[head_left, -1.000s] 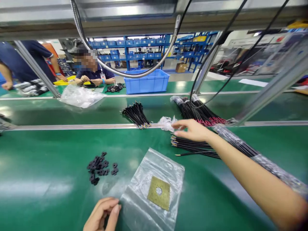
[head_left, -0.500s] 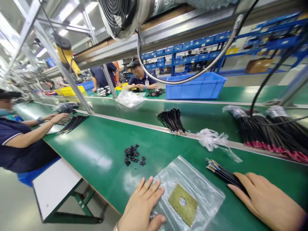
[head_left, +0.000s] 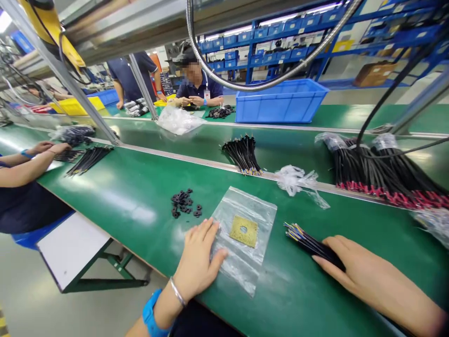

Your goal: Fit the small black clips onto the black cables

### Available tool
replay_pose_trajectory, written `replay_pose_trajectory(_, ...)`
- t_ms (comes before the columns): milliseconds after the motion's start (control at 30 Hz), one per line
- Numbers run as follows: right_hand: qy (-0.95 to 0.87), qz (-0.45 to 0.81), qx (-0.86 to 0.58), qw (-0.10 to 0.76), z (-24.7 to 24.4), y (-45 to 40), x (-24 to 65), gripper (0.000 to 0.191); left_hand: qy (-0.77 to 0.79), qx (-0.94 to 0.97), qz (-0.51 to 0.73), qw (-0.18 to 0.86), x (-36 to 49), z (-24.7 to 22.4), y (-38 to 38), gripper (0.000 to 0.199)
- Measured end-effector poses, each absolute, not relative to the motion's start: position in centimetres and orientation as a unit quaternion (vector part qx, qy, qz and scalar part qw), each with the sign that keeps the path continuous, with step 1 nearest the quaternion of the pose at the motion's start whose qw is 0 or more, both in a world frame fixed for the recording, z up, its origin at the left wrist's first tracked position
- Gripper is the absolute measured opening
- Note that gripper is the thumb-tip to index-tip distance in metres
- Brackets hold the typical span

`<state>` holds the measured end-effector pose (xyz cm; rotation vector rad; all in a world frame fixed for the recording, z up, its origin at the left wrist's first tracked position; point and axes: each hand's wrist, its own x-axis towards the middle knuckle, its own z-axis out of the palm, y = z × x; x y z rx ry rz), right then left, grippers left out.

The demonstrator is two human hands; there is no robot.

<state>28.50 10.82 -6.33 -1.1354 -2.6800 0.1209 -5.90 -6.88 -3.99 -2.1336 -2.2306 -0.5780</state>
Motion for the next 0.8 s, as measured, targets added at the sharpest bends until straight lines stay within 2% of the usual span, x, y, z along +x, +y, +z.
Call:
replay_pose_trajectory(133, -0.927, 0.097, -0.341, 0.124, -6.3, 10.2, 29.0, 0.034, -0.744, -0.641, -0.183, 0.049, -10.0, -2.1, -4.9, 0.034)
replay_pose_trajectory(267, -0.935, 0.096, -0.319, 0.119, -5.8, 9.6, 28.5, 0.035, -0.735, -0.656, -0.162, 0.048, -12.6, -2.2, -2.9, 0.019)
replay_pose_trajectory(400, -0.926, 0.1, -0.343, 0.122, -4.6, 9.6, 28.3, 0.039, -0.726, -0.666, -0.166, 0.047, -12.8, -2.8, -2.5, 0.021)
replay_pose_trajectory(600, -0.901, 0.043, -0.384, 0.2, -1.6, 8.0, 27.9, 0.043, -0.725, -0.654, -0.215, 0.029, -12.4, -2.6, -3.6, 0.027)
replay_pose_trajectory(667, -0.904, 0.06, -0.367, 0.211, -1.0, 6.8, 26.8, 0.041, -0.721, -0.646, -0.25, -0.001, -11.5, -2.4, -4.0, 0.027)
replay_pose_trajectory(800, -0.912, 0.118, -0.35, 0.18, -1.3, 4.6, 23.5, 0.037, -0.671, -0.639, -0.349, -0.139, -7.7, -2.0, -3.7, 0.022)
